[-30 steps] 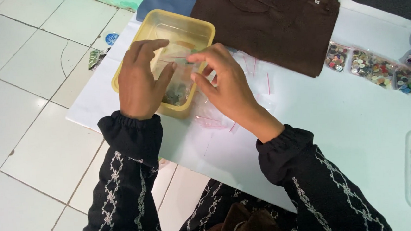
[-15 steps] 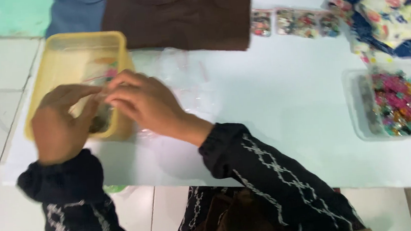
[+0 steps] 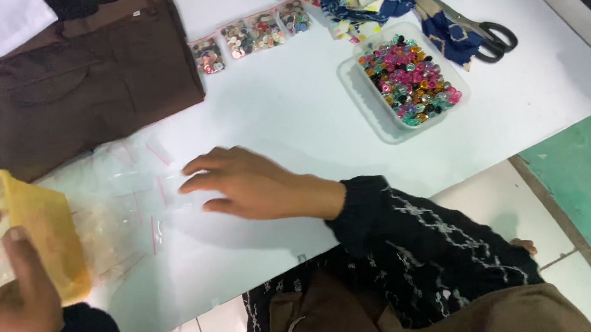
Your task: The person is sorting small pink buttons by hand and placing them into a small plastic zip-lock bag.
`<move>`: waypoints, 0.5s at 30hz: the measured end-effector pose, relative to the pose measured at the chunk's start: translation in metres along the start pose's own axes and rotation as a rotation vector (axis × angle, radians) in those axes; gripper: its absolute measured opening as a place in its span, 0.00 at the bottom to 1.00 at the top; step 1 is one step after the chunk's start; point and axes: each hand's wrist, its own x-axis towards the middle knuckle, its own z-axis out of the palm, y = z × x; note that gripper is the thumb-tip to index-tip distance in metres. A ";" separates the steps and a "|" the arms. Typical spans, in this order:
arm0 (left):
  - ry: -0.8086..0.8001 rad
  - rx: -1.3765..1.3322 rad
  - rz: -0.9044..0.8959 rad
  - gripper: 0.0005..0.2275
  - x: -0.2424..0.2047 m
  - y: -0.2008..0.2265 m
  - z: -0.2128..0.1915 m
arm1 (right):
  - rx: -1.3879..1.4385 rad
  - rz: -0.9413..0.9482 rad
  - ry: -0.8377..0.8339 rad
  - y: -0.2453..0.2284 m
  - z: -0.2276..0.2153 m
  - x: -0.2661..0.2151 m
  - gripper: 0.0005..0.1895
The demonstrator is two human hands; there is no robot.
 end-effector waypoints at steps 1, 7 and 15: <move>0.000 -0.006 0.006 0.05 0.016 0.021 0.016 | -0.006 0.004 0.004 0.009 -0.021 -0.019 0.19; -0.201 -0.145 0.239 0.07 0.084 0.119 0.132 | -0.117 0.289 0.061 0.041 -0.153 -0.119 0.16; -0.582 -0.555 0.318 0.16 0.116 0.197 0.333 | -0.435 0.687 0.172 0.071 -0.215 -0.182 0.16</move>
